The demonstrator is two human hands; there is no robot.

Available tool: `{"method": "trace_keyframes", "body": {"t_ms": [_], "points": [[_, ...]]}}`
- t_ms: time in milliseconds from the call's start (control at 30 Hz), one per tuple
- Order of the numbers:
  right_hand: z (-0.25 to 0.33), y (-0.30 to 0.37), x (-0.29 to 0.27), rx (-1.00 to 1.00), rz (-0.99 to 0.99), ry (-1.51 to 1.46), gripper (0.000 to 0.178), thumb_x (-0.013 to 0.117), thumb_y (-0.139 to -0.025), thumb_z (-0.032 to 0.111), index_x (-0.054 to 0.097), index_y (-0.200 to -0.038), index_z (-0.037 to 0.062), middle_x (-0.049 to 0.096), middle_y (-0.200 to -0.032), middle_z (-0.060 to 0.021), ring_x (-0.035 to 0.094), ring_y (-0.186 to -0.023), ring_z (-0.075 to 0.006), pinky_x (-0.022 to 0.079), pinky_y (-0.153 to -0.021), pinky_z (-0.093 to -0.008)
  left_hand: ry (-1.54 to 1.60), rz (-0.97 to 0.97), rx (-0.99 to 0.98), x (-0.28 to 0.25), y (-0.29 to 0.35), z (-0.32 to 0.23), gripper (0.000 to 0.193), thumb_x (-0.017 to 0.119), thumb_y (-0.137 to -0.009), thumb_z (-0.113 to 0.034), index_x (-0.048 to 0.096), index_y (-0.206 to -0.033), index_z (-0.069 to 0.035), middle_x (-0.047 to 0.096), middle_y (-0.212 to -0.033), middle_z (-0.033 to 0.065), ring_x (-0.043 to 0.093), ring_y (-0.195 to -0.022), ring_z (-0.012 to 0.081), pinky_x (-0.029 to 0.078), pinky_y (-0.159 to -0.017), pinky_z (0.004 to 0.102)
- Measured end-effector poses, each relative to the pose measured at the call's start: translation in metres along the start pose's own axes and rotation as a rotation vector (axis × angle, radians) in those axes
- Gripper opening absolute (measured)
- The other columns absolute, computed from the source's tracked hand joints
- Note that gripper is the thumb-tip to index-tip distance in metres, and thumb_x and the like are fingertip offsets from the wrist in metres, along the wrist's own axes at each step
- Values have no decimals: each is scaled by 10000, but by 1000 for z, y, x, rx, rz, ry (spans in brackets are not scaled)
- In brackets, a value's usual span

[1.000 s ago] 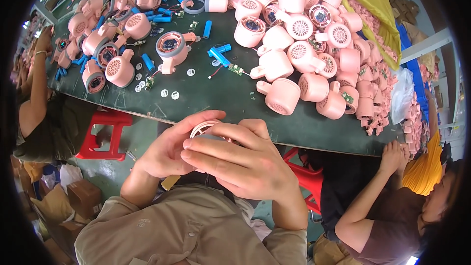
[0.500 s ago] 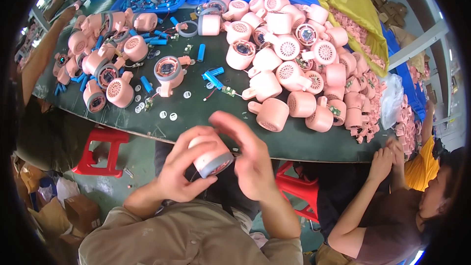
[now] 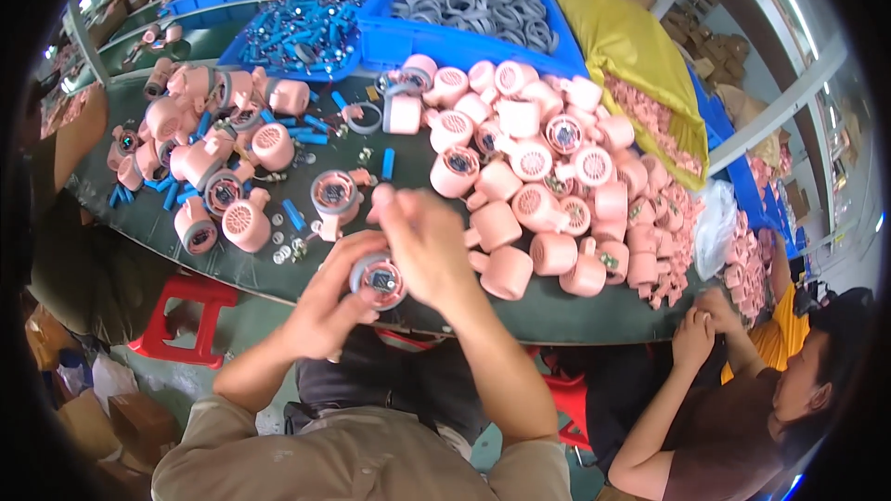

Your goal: The person assembles small portable fans by hand, installing a battery and a circuit board into a plastic casing, then closing the casing.

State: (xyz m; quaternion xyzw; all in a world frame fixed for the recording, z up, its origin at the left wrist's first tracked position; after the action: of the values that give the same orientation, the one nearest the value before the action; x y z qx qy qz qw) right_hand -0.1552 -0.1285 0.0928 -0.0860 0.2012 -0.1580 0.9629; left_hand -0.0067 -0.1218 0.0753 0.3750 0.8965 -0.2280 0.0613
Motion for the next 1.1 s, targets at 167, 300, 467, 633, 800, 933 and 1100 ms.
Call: {"method": "trace_keyframes", "body": {"t_ms": [167, 300, 467, 633, 800, 933, 1100], "points": [[-18, -114, -31, -150, -99, 496, 343, 780, -780, 235, 694, -1030, 16, 704, -1006, -174, 668, -962, -346, 514, -844, -428, -360, 11, -46, -32, -5, 18, 553, 557, -947, -146, 402, -1465, -26, 543, -1275, 199, 549, -1123, 366, 410, -1005, 464], [-19, -158, 9, -354, 174, 976, 410, 819, -685, 161, 679, -1053, 43, 687, -1093, -162, 632, -1068, -354, 501, -926, -447, -618, -107, 13, -52, -9, 26, 475, 590, -933, -157, 521, -1380, -13, 603, -1194, 183, 549, -1096, 362, 418, -965, 456], [-7, -150, 23, -280, 241, 1062, 519, 817, -692, 200, 622, -1142, 32, 643, -1155, -151, 606, -1129, -327, 501, -940, -446, -657, -276, 20, -63, -5, 18, 482, 757, -806, -215, 627, -1231, -29, 592, -1234, 164, 555, -1094, 362, 451, -917, 456], [11, -78, 5, -114, 385, 318, 657, 858, -706, 170, 578, -1282, 23, 656, -1145, -152, 664, -1031, -294, 526, -879, -394, -674, -327, 124, -61, 3, 10, 479, 845, -688, -283, 685, -1121, -155, 556, -1291, 98, 547, -1139, 323, 437, -876, 433], [5, -47, 19, -3, 573, 567, 698, 785, -740, 60, 511, -1382, 43, 611, -1315, -142, 596, -1211, -277, 465, -1048, -383, -638, -324, 151, -57, 5, 16, 450, 833, -697, -264, 683, -1104, -143, 562, -1284, 83, 526, -1193, 344, 430, -927, 450], [13, -110, 17, -7, 620, 501, 613, 749, -736, 121, 592, -1328, 83, 586, -1361, -177, 600, -1209, -297, 475, -1019, -377, -654, -285, 139, -58, 4, 22, 418, 831, -689, -227, 701, -1076, -136, 605, -1220, 66, 517, -1224, 369, 435, -933, 482], [-40, -194, 35, -244, 385, 1408, 299, 785, -711, 216, 769, -981, 89, 605, -1238, -93, 506, -1141, -325, 407, -954, -418, -689, -308, 159, -65, 0, 24, 418, 828, -677, -173, 700, -1073, -125, 623, -1185, 60, 532, -1204, 366, 451, -936, 478]]}}
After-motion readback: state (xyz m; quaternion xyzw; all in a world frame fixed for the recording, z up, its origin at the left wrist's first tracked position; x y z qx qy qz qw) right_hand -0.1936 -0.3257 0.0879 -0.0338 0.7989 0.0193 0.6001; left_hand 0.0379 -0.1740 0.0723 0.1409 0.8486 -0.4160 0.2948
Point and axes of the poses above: each hand's wrist, its own y-axis away from the middle knuckle, its own x-axis out of the palm, z = x × y, the point moved 7 cm from there along -y, towards the middle knuckle
